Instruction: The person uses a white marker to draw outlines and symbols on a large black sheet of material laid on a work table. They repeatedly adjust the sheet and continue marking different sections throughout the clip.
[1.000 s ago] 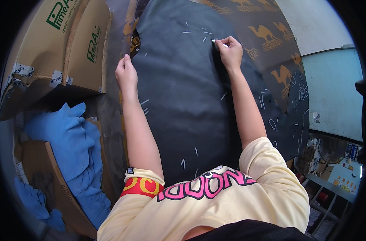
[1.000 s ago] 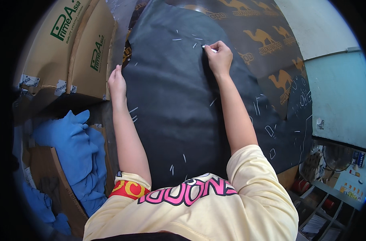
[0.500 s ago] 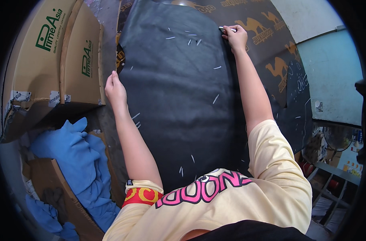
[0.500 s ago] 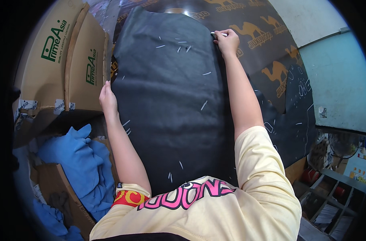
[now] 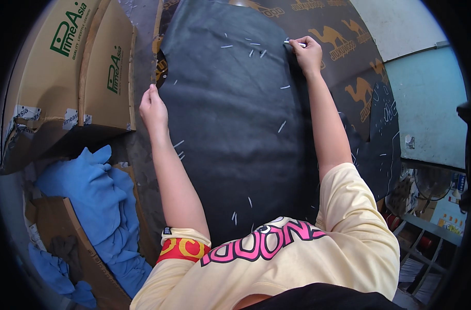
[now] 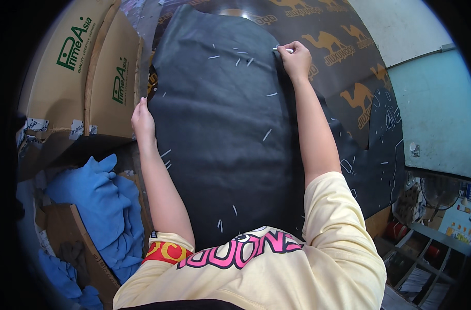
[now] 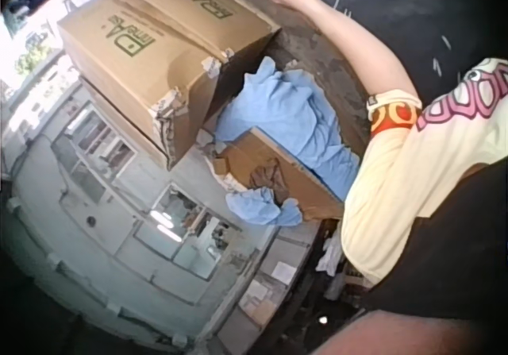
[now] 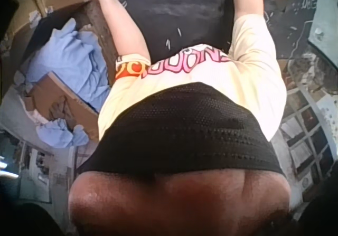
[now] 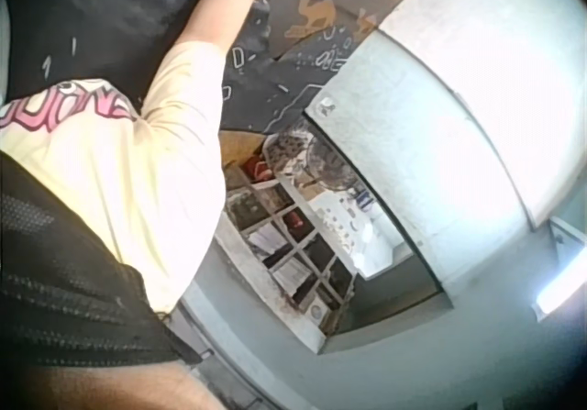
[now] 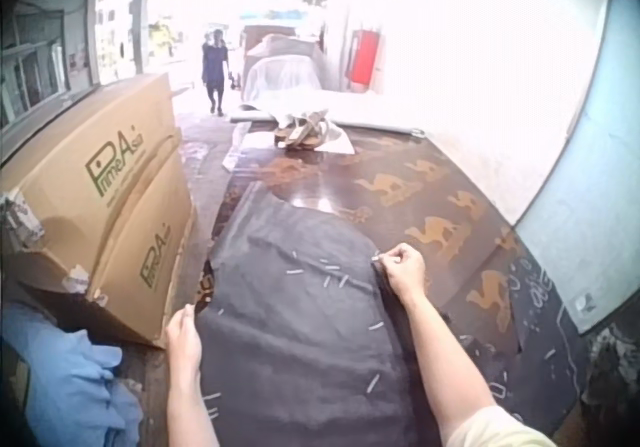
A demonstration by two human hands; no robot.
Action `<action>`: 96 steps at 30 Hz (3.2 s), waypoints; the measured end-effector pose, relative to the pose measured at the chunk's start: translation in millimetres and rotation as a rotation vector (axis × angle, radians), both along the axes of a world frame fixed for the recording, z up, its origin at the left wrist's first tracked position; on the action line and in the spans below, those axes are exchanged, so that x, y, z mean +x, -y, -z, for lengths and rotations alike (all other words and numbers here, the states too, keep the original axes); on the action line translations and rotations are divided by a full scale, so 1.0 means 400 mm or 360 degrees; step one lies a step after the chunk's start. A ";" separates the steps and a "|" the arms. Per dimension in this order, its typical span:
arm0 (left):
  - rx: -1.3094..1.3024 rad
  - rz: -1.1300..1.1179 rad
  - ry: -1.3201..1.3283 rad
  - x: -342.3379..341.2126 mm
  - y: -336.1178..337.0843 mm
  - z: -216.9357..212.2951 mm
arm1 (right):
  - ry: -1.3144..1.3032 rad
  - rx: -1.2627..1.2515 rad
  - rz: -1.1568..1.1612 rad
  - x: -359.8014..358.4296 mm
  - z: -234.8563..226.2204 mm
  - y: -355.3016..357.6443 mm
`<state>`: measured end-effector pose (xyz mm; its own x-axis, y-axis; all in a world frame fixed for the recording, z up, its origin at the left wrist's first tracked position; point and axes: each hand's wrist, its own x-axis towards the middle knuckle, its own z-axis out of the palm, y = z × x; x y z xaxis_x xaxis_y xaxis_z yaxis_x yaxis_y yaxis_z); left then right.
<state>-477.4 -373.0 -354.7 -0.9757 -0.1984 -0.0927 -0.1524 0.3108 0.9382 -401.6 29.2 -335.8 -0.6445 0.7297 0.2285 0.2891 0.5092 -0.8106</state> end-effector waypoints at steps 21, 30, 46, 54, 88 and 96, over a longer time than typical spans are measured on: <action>0.0060 0.0006 0.0000 0.005 0.001 -0.012 | -0.0003 0.0137 -0.0173 -0.100 0.016 0.105; 0.0034 0.0017 -0.0012 0.007 -0.002 -0.016 | 0.0043 0.0106 -0.0123 -0.082 0.023 0.068; -0.0016 -0.0005 0.0009 0.010 -0.007 -0.017 | -0.0634 -0.0784 0.0190 0.004 -0.007 0.015; -0.0021 -0.0006 -0.0028 -0.004 0.002 0.007 | 0.0048 0.0004 -0.0015 0.026 0.004 0.066; -0.0126 -0.0004 0.0025 0.010 -0.001 -0.018 | -0.0041 -0.0501 -0.0491 0.172 -0.036 0.333; -0.0134 -0.0012 0.0069 0.006 -0.005 -0.021 | -0.0116 -0.0771 -0.0765 0.221 -0.068 0.471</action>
<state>-474.8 -371.2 -346.2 -0.9695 -0.2149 -0.1178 -0.1953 0.3870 0.9012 -313.2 -159.1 -308.6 -0.9178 0.3971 0.0038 0.0575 0.1425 -0.9881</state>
